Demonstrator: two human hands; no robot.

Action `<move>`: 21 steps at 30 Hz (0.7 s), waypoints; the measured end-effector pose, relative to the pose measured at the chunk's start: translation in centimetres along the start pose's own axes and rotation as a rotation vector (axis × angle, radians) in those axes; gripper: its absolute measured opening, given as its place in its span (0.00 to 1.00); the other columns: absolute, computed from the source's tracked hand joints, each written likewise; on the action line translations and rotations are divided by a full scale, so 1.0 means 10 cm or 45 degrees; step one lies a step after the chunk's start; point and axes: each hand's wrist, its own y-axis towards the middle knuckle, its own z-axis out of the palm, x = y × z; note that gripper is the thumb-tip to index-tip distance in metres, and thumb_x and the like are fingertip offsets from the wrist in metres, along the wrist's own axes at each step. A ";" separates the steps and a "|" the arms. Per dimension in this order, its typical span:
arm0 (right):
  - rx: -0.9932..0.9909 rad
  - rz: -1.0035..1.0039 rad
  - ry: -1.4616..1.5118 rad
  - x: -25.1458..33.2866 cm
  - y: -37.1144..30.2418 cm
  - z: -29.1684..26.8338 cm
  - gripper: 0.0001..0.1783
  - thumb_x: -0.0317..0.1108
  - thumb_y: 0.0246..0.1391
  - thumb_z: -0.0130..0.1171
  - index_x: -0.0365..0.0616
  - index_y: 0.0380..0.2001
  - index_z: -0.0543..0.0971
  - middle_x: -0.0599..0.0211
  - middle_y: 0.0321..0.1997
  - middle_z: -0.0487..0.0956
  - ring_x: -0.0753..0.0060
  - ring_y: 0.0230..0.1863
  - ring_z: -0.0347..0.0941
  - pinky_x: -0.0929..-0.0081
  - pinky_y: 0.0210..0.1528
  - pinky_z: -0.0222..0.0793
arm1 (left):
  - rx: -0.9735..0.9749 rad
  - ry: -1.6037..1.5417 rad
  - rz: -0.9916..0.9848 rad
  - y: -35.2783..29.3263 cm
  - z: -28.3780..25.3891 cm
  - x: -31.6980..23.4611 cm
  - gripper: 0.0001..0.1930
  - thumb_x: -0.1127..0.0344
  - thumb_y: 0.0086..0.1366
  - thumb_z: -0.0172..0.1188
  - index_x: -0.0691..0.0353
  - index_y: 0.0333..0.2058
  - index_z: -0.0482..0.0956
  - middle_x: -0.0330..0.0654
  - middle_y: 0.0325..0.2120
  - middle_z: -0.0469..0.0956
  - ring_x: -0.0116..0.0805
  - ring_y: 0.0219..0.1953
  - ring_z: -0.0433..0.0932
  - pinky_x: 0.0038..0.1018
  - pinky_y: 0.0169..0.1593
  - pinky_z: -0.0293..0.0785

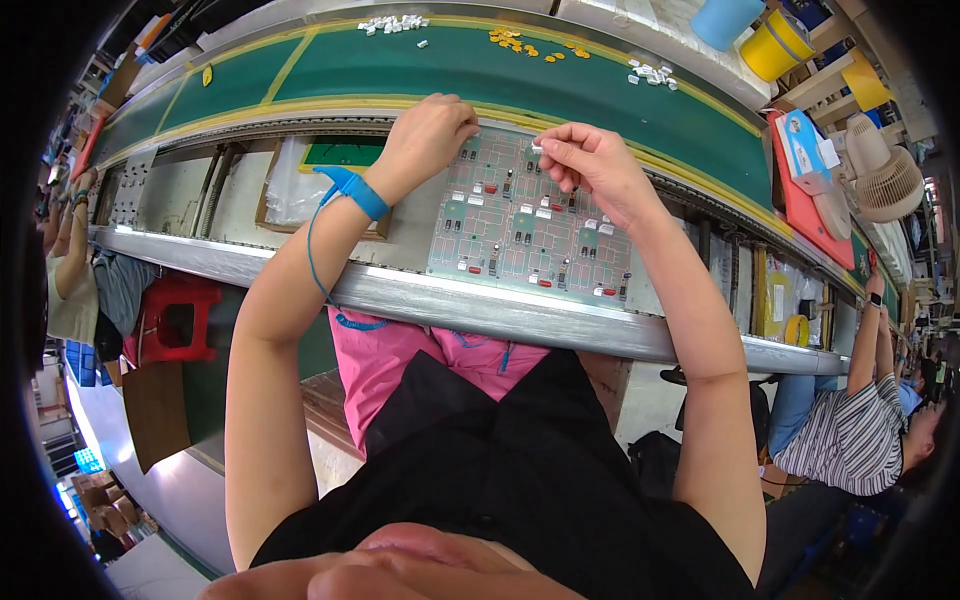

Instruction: The person inserts small electronic components into a circuit board by hand.

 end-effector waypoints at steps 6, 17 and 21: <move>0.030 -0.072 -0.250 0.07 0.10 0.15 0.11 0.27 0.54 0.53 0.35 0.40 0.75 0.65 0.33 0.78 0.82 0.29 0.72 0.85 0.30 0.68 | -0.174 -0.192 -0.002 0.04 -0.11 0.03 0.09 0.63 0.58 0.56 0.62 0.32 0.79 0.45 0.26 0.75 0.43 0.33 0.74 0.34 0.36 0.70; -0.208 -0.651 -1.468 -0.05 0.57 0.38 0.07 0.30 0.46 0.57 0.38 0.28 0.77 0.59 0.30 0.73 0.58 0.36 0.70 0.65 0.41 0.66 | -0.152 -0.443 -0.232 0.05 -0.12 0.24 0.11 0.65 0.59 0.55 0.66 0.35 0.78 0.49 0.31 0.78 0.43 0.30 0.76 0.30 0.35 0.72; -0.193 -0.544 -1.488 -0.06 0.60 0.39 0.08 0.32 0.45 0.58 0.37 0.27 0.77 0.58 0.30 0.73 0.57 0.36 0.71 0.65 0.41 0.66 | -0.143 -0.457 -0.241 0.06 -0.14 0.26 0.11 0.65 0.59 0.55 0.67 0.36 0.78 0.49 0.31 0.78 0.43 0.30 0.77 0.29 0.36 0.72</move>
